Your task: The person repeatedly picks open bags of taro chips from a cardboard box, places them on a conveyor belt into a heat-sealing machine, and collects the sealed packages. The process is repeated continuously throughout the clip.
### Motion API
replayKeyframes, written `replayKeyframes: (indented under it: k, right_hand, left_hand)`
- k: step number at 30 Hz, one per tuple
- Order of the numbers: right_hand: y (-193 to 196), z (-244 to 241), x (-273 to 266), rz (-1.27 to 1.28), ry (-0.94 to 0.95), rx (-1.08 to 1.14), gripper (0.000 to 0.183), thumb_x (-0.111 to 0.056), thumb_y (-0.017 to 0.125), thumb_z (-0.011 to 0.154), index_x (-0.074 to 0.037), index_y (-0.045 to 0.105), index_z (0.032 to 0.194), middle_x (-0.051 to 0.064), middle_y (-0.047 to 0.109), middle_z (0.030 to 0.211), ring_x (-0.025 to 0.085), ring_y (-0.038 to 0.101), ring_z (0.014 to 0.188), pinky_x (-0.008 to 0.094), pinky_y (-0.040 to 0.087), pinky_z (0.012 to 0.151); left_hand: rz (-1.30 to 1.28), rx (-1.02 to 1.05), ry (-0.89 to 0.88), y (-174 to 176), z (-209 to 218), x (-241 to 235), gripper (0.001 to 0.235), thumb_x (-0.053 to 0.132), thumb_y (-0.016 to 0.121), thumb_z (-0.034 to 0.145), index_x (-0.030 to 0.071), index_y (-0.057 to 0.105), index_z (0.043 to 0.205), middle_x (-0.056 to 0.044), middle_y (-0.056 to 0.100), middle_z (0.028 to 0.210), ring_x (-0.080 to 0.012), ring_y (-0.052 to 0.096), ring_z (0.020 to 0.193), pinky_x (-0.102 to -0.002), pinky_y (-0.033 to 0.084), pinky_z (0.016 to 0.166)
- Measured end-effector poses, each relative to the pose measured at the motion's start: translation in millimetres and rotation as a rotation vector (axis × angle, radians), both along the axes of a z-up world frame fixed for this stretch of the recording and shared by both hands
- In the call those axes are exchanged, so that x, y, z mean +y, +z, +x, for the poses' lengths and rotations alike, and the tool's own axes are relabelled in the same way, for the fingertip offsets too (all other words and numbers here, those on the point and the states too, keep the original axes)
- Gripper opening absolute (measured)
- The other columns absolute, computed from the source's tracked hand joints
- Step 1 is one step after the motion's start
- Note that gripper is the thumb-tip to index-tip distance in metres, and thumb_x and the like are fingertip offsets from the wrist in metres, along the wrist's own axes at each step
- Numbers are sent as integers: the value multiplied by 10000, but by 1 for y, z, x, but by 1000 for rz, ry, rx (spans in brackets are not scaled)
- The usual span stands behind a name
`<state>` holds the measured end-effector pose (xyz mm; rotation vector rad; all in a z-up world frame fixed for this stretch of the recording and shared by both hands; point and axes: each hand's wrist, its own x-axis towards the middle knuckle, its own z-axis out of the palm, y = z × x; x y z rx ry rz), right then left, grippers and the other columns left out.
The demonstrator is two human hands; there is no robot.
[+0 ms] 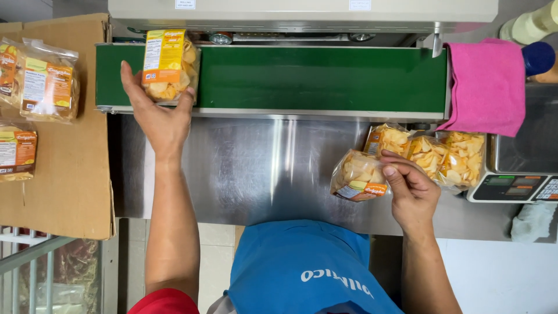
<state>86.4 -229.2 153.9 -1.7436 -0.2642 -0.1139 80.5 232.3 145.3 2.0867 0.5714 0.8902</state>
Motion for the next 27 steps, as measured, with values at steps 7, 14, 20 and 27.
replayKeyframes:
  k: [7, 14, 20, 27]
  right_hand:
    - [-3, 39, -8, 30, -79, -1, 47, 74, 692, 1023, 85, 698, 978, 231, 707, 997, 337, 689, 1114, 504, 536, 1032]
    - [20, 97, 25, 90, -193, 235, 105, -64, 747, 1007, -63, 738, 903, -15, 632, 756, 54, 556, 760, 217, 489, 750]
    - [-20, 147, 35, 250, -290, 391, 148, -91, 731, 937, -50, 702, 798, 42, 640, 653, 77, 584, 582, 198, 464, 572]
    - [-67, 209, 36, 167, -414, 414, 188, -101, 710, 846, -55, 656, 672, 20, 523, 512, 74, 483, 430, 206, 338, 416]
  left_hand:
    - [292, 29, 45, -7, -8, -18, 1117, 165, 1140, 744, 121, 404, 1583, -221, 433, 1496, -455, 421, 1432, -584, 278, 1198]
    - [47, -23, -633, 7, 24, -184, 752, 323, 846, 867, 4, 510, 1459, -278, 556, 1415, -503, 495, 1365, -604, 332, 1172]
    - [-560, 417, -885, 33, 63, -241, 1050, 484, 838, 773, 37, 340, 1581, -332, 510, 1470, -486, 517, 1361, -510, 468, 1128]
    - [-417, 615, -757, 21, 112, -247, 932, 621, 726, 816, 106, 451, 1542, -239, 608, 1384, -386, 590, 1322, -437, 484, 1123]
